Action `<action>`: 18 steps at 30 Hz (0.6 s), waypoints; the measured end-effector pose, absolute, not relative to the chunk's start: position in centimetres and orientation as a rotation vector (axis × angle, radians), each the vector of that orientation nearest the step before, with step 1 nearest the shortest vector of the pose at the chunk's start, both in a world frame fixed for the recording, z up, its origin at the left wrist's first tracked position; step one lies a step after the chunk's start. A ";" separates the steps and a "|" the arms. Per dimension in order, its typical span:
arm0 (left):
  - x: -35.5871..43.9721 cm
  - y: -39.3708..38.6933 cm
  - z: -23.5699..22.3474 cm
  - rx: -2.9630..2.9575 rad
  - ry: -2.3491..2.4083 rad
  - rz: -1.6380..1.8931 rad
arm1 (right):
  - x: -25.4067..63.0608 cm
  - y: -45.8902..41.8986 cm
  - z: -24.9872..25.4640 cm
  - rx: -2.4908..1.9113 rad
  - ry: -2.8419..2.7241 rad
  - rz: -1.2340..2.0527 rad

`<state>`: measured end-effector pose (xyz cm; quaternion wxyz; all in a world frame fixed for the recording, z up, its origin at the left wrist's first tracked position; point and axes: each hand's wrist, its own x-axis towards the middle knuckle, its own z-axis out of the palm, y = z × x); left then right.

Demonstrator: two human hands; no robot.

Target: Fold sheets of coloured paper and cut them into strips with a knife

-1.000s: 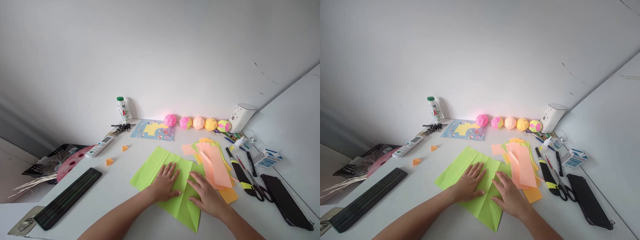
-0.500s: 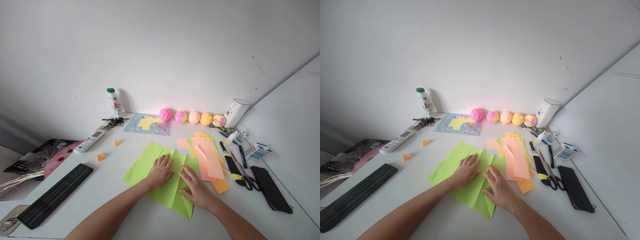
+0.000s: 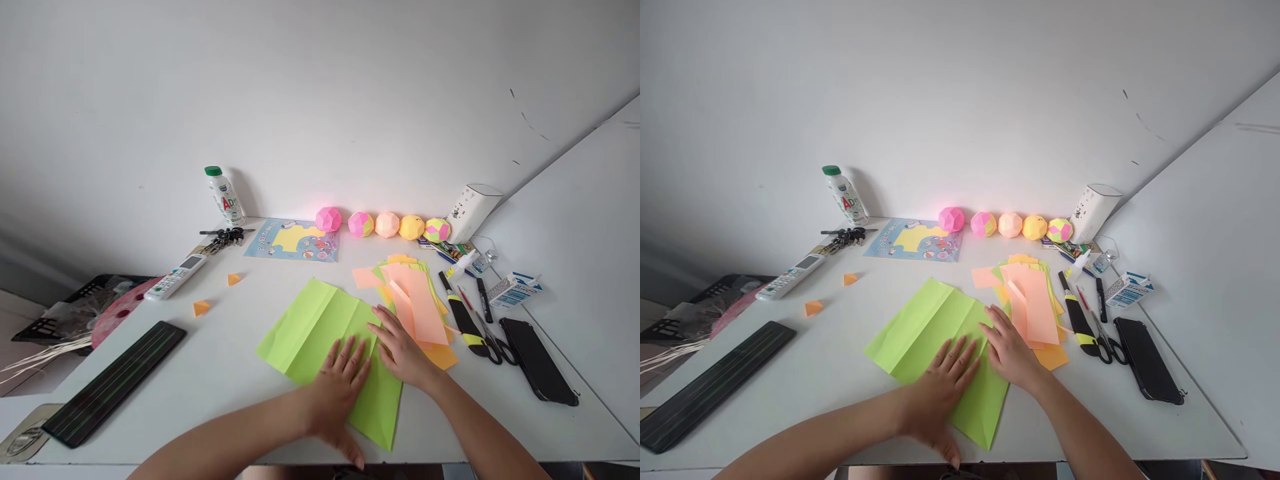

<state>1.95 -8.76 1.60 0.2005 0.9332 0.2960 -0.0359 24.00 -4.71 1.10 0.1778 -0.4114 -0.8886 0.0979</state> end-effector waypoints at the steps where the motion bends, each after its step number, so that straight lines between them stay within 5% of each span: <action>1: 2.1 -9.3 1.5 2.629 0.778 -0.107 | 24.0 -4.7 1.0 -1.159 -2.539 0.284; 6: 2.4 -12.1 -0.1 2.825 0.769 -0.100 | 24.2 -4.7 1.8 -1.113 -2.625 0.336; 11: 1.0 -15.2 -0.7 3.117 0.789 0.372 | 24.6 -4.8 3.0 -1.101 -2.526 0.366; 18: -4.2 -13.3 8.2 2.917 0.702 0.767 | 23.3 -6.1 3.8 -0.942 -2.391 1.017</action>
